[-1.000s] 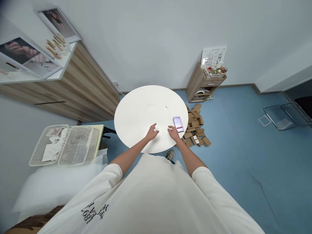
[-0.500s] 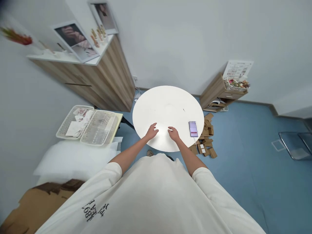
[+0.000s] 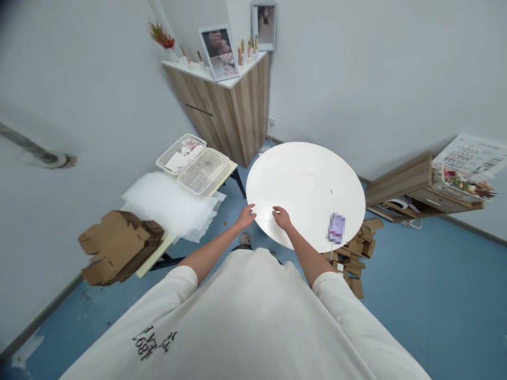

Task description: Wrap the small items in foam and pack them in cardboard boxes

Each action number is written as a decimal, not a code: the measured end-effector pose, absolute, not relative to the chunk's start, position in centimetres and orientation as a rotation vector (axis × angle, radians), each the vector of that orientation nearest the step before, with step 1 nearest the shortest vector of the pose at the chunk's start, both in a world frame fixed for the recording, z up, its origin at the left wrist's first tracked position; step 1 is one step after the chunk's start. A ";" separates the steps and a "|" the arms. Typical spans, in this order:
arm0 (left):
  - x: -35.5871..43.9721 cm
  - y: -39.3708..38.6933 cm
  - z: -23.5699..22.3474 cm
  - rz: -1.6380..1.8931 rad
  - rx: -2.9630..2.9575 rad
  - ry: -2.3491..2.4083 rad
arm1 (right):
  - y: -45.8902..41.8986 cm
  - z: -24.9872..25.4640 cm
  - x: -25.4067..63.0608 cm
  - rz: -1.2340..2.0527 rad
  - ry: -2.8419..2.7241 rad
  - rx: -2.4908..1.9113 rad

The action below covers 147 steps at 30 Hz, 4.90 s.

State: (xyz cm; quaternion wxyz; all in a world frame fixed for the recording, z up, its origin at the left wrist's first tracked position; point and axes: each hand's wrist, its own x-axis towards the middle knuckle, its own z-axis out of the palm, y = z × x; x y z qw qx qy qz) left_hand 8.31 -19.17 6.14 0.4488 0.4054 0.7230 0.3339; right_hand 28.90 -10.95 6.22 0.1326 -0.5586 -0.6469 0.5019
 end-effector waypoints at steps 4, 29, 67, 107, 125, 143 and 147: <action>5.5 -20.5 5.9 0.801 0.928 1.832 | -12.0 6.5 26.0 1.475 -1.951 -1.572; -23.8 -17.5 6.6 0.822 1.183 2.167 | -7.1 8.1 -6.8 1.102 -2.456 -1.323; -27.7 -16.1 5.5 0.344 1.735 2.058 | 0.0 3.3 -18.5 0.500 -3.184 -1.508; -2.2 -3.7 7.0 0.690 1.365 1.723 | 1.2 10.9 16.6 1.032 -2.209 -1.847; 18.9 -4.1 -1.4 0.277 1.206 1.811 | -3.4 2.1 36.8 1.398 -1.563 -1.996; 18.7 -7.1 0.1 0.413 1.283 1.616 | -7.1 2.0 37.0 1.394 -1.630 -2.071; 18.8 -6.2 1.0 0.473 1.354 1.649 | -6.3 3.1 36.6 1.283 -1.660 -2.070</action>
